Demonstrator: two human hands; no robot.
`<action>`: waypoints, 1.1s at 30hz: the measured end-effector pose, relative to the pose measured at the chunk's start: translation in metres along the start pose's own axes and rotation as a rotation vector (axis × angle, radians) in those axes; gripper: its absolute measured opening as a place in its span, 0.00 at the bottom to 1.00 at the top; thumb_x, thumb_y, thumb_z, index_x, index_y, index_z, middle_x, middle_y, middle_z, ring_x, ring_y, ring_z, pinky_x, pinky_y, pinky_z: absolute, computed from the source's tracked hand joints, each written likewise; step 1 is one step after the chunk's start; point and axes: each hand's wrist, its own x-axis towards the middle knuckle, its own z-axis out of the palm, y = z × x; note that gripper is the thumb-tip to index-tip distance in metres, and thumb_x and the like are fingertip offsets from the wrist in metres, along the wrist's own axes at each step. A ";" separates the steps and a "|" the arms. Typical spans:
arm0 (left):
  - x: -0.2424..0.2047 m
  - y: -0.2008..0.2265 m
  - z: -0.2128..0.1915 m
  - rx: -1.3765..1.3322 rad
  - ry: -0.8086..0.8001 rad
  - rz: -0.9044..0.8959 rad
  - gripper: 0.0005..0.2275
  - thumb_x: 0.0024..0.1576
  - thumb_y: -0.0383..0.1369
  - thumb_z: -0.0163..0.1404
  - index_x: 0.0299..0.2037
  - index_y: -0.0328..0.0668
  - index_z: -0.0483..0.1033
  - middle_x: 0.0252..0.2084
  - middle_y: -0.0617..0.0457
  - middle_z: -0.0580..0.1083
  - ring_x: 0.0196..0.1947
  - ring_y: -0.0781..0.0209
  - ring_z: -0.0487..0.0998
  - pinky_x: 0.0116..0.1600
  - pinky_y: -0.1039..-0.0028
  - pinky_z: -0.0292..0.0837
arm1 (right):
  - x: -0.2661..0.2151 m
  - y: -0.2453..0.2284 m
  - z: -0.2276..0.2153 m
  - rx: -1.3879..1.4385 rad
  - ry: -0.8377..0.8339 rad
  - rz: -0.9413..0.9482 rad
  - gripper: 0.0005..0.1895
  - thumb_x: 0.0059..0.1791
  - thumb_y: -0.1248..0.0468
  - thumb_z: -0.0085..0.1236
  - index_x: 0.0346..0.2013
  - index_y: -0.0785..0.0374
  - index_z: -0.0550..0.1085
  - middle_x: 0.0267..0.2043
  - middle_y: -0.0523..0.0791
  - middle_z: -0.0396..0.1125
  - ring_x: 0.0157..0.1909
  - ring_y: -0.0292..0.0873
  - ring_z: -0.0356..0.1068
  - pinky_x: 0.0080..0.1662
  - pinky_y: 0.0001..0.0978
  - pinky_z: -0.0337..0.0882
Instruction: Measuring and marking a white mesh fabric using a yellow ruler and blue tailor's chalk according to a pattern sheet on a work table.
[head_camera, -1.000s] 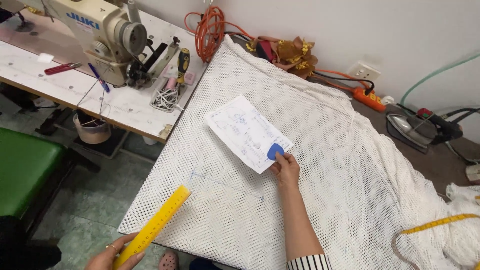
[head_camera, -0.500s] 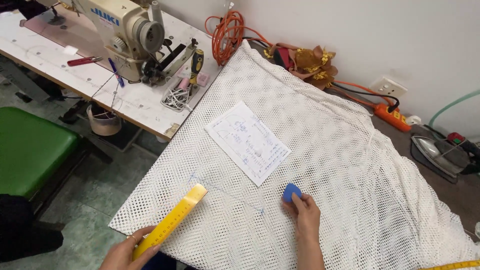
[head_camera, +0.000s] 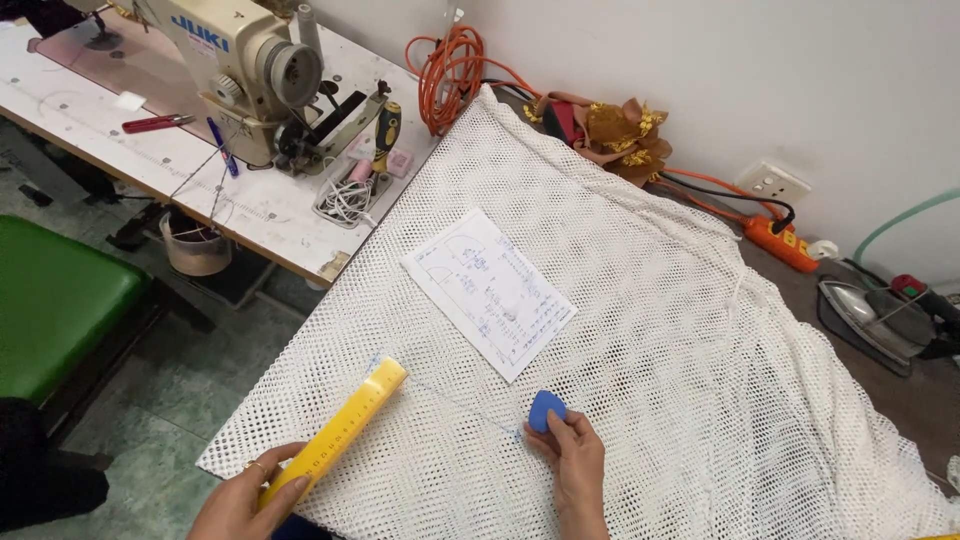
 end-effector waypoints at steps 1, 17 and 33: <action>-0.001 0.001 -0.002 -0.002 0.004 -0.016 0.22 0.56 0.53 0.42 0.62 0.75 0.61 0.55 0.71 0.77 0.52 0.70 0.81 0.51 0.77 0.79 | 0.001 0.000 0.002 -0.005 -0.010 0.003 0.10 0.46 0.75 0.55 0.41 0.75 0.68 0.39 0.66 0.70 0.35 0.60 0.73 0.37 0.40 0.75; 0.021 -0.008 0.008 -0.120 -0.007 -0.181 0.23 0.55 0.53 0.44 0.63 0.78 0.61 0.63 0.58 0.70 0.63 0.60 0.73 0.61 0.72 0.76 | 0.017 0.002 0.020 -0.023 -0.058 0.029 0.09 0.44 0.74 0.58 0.36 0.73 0.68 0.39 0.65 0.71 0.34 0.59 0.73 0.35 0.38 0.76; 0.020 0.006 0.008 -0.002 -0.041 -0.146 0.22 0.56 0.54 0.40 0.62 0.79 0.59 0.61 0.66 0.72 0.62 0.68 0.73 0.58 0.75 0.78 | 0.021 0.008 0.015 0.020 -0.047 0.039 0.09 0.44 0.74 0.57 0.38 0.74 0.68 0.39 0.64 0.69 0.35 0.60 0.73 0.35 0.39 0.76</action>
